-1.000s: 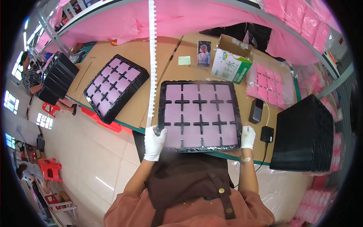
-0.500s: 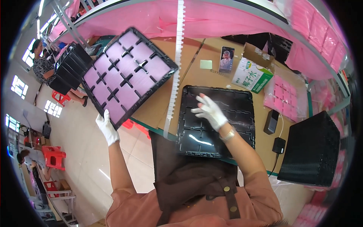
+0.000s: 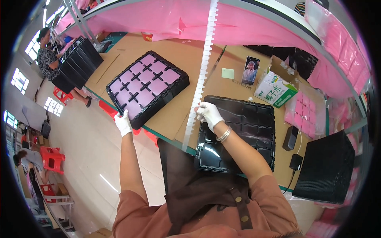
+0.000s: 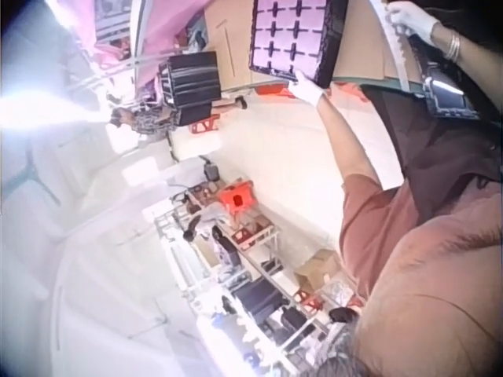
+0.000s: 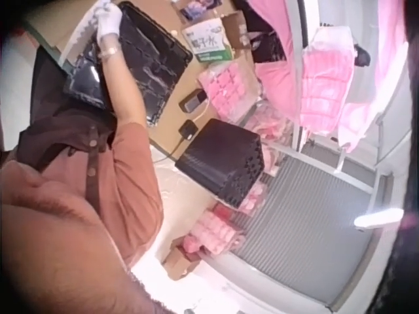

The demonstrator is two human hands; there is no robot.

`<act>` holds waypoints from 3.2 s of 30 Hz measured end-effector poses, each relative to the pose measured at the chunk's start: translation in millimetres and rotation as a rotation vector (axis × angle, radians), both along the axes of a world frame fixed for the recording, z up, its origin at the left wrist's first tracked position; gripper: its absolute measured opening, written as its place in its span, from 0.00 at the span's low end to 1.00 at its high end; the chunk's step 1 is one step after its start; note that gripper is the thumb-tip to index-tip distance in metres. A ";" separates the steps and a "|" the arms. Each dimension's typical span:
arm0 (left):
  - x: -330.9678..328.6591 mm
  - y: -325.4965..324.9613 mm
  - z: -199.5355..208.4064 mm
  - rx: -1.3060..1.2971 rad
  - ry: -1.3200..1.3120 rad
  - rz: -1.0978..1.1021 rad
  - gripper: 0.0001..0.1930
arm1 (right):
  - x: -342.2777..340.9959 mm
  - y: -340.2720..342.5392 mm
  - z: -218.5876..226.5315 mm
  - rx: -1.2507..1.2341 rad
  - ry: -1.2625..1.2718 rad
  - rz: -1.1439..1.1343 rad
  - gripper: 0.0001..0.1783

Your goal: The person places pink plastic foam inserts into a black plastic grid tray by hand, fitting them into the grid on an assembly line.

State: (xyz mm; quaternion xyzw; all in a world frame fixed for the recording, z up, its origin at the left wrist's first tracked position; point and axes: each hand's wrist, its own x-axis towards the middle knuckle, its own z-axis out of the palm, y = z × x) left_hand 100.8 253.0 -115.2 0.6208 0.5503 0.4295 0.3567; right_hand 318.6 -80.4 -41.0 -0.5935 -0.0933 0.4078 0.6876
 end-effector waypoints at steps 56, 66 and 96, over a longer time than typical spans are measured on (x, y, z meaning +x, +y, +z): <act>61.5 -278.5 101.6 -0.652 -0.559 -0.686 0.11 | 5.7 -61.3 12.7 -0.311 -0.960 -0.034 0.18; 64.0 -297.5 119.1 -0.774 -0.554 -0.890 0.13 | -71.5 -92.3 17.1 0.101 -0.173 -0.001 0.08; 75.8 -308.0 113.1 -0.719 -0.516 -0.916 0.11 | -77.7 -98.4 20.9 0.175 -0.111 -0.139 0.08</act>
